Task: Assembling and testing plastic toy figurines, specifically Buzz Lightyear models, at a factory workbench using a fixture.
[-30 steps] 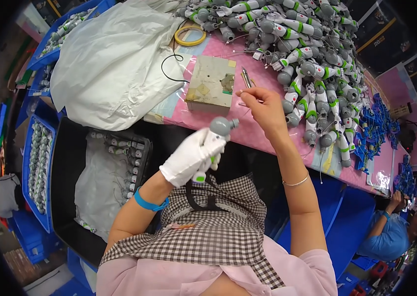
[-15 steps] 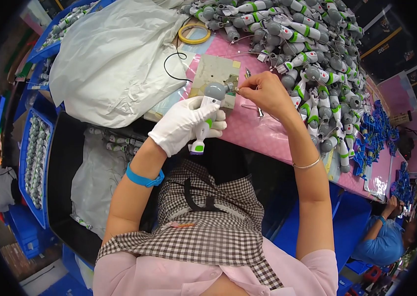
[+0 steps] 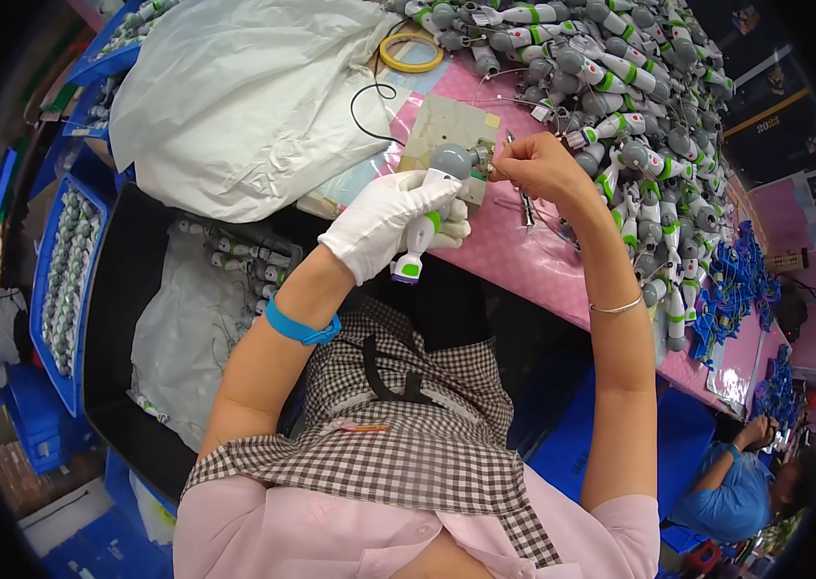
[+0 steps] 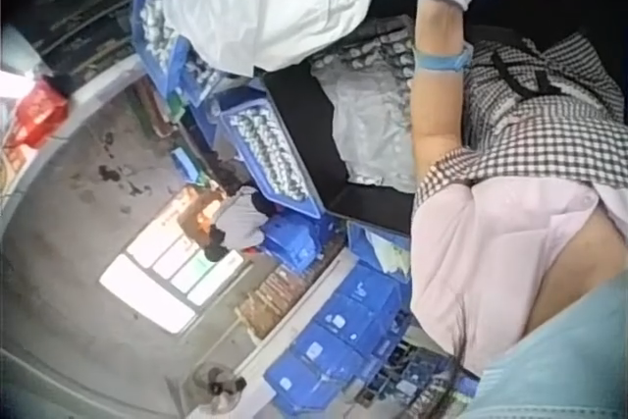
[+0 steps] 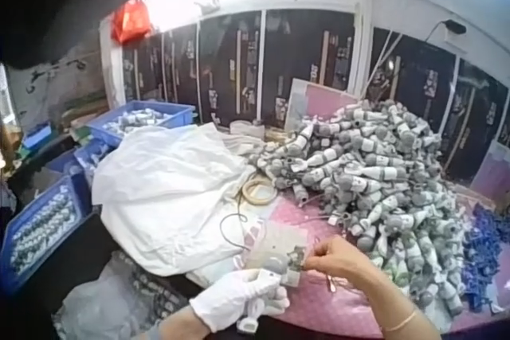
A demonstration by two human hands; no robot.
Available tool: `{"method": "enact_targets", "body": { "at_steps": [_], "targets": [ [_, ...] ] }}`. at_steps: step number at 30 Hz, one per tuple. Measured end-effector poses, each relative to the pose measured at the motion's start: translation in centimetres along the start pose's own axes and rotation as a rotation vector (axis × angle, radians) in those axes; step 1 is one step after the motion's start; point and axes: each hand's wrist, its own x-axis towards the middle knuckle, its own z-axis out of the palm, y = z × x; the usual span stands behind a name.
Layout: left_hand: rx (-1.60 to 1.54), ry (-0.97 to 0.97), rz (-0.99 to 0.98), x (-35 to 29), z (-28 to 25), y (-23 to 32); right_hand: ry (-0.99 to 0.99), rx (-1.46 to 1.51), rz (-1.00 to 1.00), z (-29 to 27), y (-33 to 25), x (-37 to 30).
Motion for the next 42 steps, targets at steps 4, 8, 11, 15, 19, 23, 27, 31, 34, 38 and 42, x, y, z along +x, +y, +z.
{"method": "enact_targets", "body": {
  "at_steps": [4,8,11,15,19,23,27,31,34,38,42],
  "targets": [
    [0.008,0.055,0.024,-1.5,-0.2,0.3,0.253,-0.231,-0.221,2.1,0.0,-0.3],
    [-0.083,0.075,0.111,-6.3,-0.3,0.6,0.362,0.269,-0.2,2.2,-2.1,-5.1],
    [-0.228,0.183,0.275,-9.4,-3.5,0.1,0.333,0.353,-0.195,1.3,-0.7,-6.2],
    [-0.227,0.287,0.265,-11.2,-4.1,-0.8,0.116,0.552,-0.078,4.3,-2.1,-4.5],
    [-0.01,0.16,0.122,-9.9,-1.2,-1.3,-0.004,0.835,-0.009,5.6,-2.6,-5.5],
    [0.049,0.015,-0.044,-8.0,0.1,-2.4,0.111,1.073,-0.079,5.0,-2.5,-6.7],
    [-0.042,-0.039,-0.141,-6.9,0.9,-3.4,0.142,1.113,-0.062,3.6,-1.0,-7.1],
    [0.055,-0.037,-0.229,-6.1,1.5,-3.3,0.064,1.018,-0.073,2.5,0.7,-6.2],
    [0.527,0.093,-0.088,-4.7,2.6,-2.0,0.384,0.208,-0.163,2.7,1.3,-4.8],
    [0.346,0.195,0.122,-2.3,2.1,-0.3,0.43,-0.019,-0.35,2.7,1.9,-2.7],
    [0.117,0.093,0.012,-0.9,1.1,0.1,0.289,-0.117,-0.291,1.4,0.1,-2.2]
  ]
}}
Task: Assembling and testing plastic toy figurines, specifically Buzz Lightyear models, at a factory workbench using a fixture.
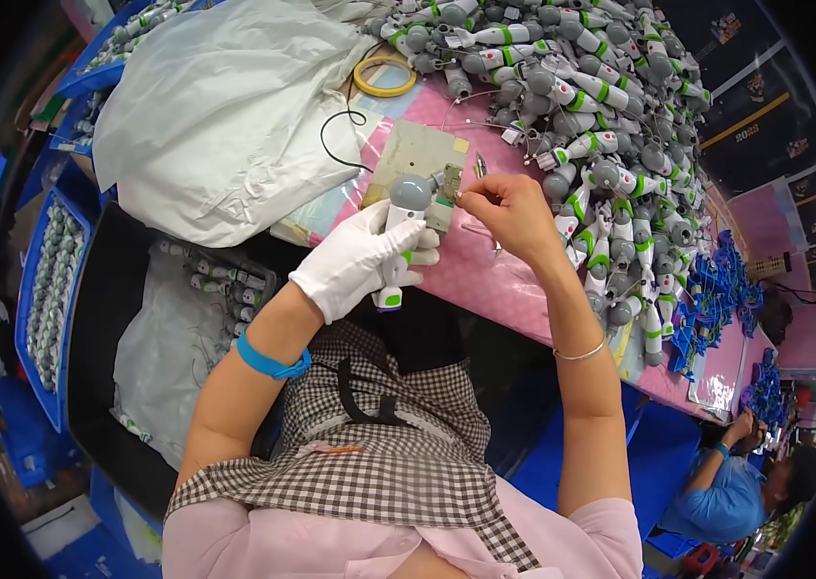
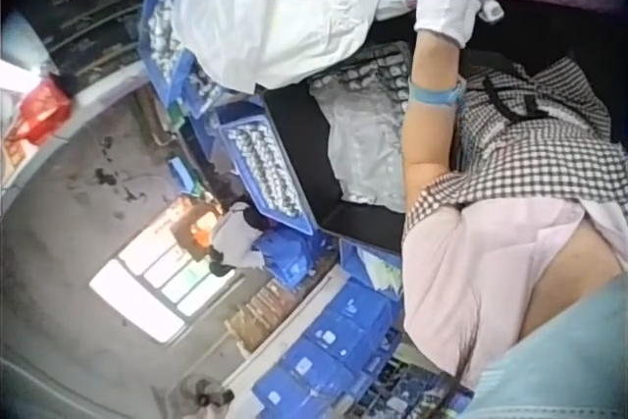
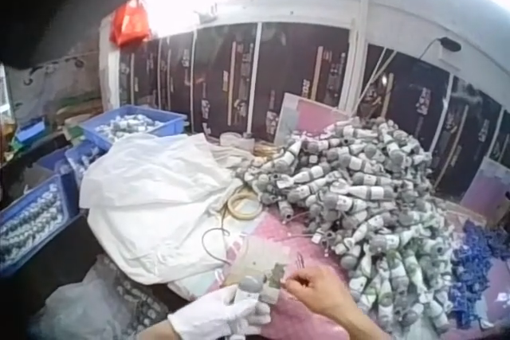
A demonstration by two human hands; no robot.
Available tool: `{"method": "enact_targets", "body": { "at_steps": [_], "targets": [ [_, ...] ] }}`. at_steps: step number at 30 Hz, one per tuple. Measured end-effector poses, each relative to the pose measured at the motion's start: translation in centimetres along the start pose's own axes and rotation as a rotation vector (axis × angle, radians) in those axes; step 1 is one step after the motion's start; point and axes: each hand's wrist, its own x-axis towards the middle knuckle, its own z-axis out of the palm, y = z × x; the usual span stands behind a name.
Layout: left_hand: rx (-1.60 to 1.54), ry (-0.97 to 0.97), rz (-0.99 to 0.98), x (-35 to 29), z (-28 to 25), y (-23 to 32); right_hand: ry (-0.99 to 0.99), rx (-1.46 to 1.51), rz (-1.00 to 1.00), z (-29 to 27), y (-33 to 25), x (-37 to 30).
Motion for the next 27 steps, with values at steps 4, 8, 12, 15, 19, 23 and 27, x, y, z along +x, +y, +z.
{"method": "enact_targets", "body": {
  "at_steps": [4,8,12,15,19,23,27],
  "targets": [
    [-0.079,-0.079,-0.064,0.6,-0.3,0.3,-0.09,0.003,0.05,-0.2,0.6,0.6],
    [-0.094,-0.078,-0.041,0.7,-0.2,0.4,-0.146,0.132,0.187,-0.2,0.5,0.8],
    [-0.116,-0.077,-0.04,0.9,-0.3,0.5,-0.228,0.055,0.145,-0.8,0.7,1.6],
    [-0.157,-0.084,-0.035,0.9,-0.3,0.3,-0.311,-0.037,0.132,-1.4,0.0,2.7],
    [-0.137,-0.07,-0.015,1.3,0.1,0.4,-0.449,0.351,0.318,-1.9,1.4,3.2],
    [-0.099,-0.073,0.024,1.5,0.2,0.3,-0.354,0.245,0.303,-1.8,0.9,2.8],
    [-0.103,-0.04,-0.02,-0.6,0.0,0.4,-0.149,-0.05,0.104,-2.7,-0.8,2.2]
  ]
}}
